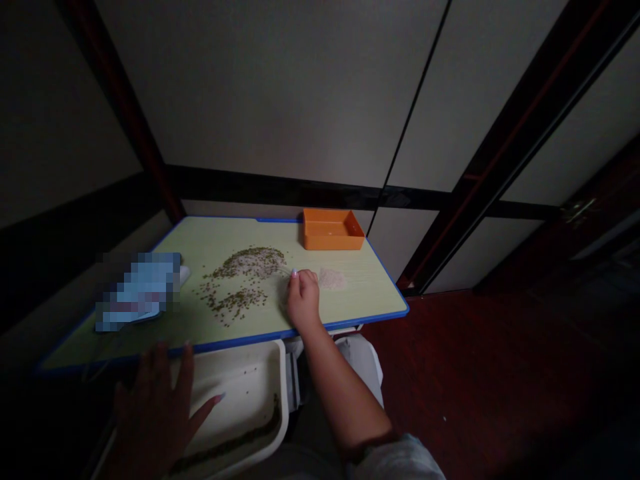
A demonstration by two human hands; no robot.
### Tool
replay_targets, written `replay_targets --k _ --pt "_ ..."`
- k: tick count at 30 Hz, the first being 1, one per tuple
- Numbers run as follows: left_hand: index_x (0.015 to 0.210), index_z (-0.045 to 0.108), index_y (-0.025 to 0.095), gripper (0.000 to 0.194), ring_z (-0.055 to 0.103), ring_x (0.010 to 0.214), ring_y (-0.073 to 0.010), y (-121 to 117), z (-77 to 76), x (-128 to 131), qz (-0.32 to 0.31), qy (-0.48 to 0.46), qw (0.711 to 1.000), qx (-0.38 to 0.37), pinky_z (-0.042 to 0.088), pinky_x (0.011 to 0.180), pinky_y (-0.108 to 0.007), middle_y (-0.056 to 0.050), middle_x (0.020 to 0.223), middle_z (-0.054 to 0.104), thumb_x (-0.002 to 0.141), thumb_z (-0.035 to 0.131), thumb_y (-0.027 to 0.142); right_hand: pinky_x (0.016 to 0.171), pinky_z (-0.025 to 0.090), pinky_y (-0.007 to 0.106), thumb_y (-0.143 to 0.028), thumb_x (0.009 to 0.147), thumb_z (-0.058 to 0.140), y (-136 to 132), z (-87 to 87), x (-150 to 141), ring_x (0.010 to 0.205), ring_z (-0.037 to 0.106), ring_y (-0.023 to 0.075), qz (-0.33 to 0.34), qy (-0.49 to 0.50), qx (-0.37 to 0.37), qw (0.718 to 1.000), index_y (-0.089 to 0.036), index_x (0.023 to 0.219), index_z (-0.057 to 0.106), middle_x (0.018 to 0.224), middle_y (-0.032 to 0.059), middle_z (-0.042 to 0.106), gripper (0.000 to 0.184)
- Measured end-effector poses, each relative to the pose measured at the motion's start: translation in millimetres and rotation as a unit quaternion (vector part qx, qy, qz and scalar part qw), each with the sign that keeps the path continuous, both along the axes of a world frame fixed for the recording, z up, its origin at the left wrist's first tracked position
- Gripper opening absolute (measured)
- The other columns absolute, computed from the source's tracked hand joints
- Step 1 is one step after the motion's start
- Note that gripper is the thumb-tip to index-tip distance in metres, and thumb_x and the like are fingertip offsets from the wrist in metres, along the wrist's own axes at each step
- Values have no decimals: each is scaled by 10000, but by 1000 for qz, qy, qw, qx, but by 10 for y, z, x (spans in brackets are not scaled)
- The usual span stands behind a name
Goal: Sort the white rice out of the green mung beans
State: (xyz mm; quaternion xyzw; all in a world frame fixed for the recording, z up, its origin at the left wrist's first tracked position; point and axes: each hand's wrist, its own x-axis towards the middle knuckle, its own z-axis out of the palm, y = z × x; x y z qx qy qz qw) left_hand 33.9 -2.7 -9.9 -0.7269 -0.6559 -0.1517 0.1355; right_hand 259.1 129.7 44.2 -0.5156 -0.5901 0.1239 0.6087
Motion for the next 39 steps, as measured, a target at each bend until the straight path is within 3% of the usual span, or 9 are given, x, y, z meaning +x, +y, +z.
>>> replay_targets --k 12,17,27,39 --pt "1471 140 103 743 -92 1483 -370 -3 -20 -7 15 14 1000 -10 92 1120 -693 -265 1589 -18 862 424 419 743 371 284 -272 920 443 -20 43 -11 743 496 161 -9 -53 -28 998 -217 577 450 653 3 517 347" --pt "1458 213 88 711 -36 1486 -383 -2 -31 -57 12 32 999 -8 76 1113 -709 -266 1588 43 869 404 437 735 370 290 -243 913 466 -35 36 -21 747 493 169 1 -85 -28 996 -216 576 468 657 9 524 339" --pt "1473 159 107 738 -55 1488 -369 -37 -32 41 50 -6 999 -18 109 1106 -712 -278 1584 38 875 364 488 765 378 302 -240 914 489 -38 12 -54 789 496 184 -1 -133 -43 990 -203 629 544 713 35 571 293" --pt "1471 181 83 749 -56 1477 -405 -37 -61 59 34 -9 999 -6 133 1113 -702 -290 1580 18 865 404 462 759 362 287 -238 917 502 -51 34 -58 819 507 173 7 -179 -74 981 -185 681 604 755 38 595 262"
